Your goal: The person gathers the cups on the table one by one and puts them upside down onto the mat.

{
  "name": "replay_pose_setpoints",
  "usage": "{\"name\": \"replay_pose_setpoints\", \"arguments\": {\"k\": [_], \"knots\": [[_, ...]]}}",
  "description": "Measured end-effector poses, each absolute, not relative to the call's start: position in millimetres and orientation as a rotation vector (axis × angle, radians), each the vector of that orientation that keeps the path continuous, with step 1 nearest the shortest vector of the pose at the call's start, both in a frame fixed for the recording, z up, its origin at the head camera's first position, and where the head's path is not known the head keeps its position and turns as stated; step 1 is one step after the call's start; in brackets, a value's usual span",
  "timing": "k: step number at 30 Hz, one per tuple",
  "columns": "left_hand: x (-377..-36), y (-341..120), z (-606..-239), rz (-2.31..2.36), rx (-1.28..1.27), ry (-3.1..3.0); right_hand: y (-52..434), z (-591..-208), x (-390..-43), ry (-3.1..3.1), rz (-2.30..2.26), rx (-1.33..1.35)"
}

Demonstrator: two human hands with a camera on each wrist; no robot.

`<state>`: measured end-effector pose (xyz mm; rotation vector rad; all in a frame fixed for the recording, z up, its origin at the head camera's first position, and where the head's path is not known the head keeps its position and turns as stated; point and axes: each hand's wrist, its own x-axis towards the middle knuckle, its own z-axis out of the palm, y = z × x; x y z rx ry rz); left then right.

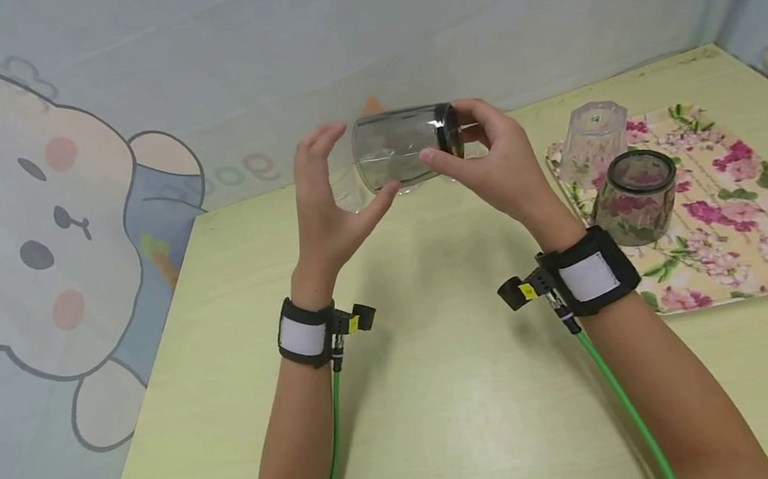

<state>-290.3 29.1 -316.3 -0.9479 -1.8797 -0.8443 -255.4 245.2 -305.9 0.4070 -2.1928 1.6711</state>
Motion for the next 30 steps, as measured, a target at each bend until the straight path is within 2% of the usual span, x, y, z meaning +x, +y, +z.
{"name": "replay_pose_setpoints", "arguments": {"k": [9,30], "knots": [[-290,26,-314,-0.638,-1.029,-1.985,243,-307,-257,-2.35,1.474,0.352],[-292,30,-324,-0.536,-1.15,-2.221,240,-307,-256,-2.513,1.314,0.505]]}}
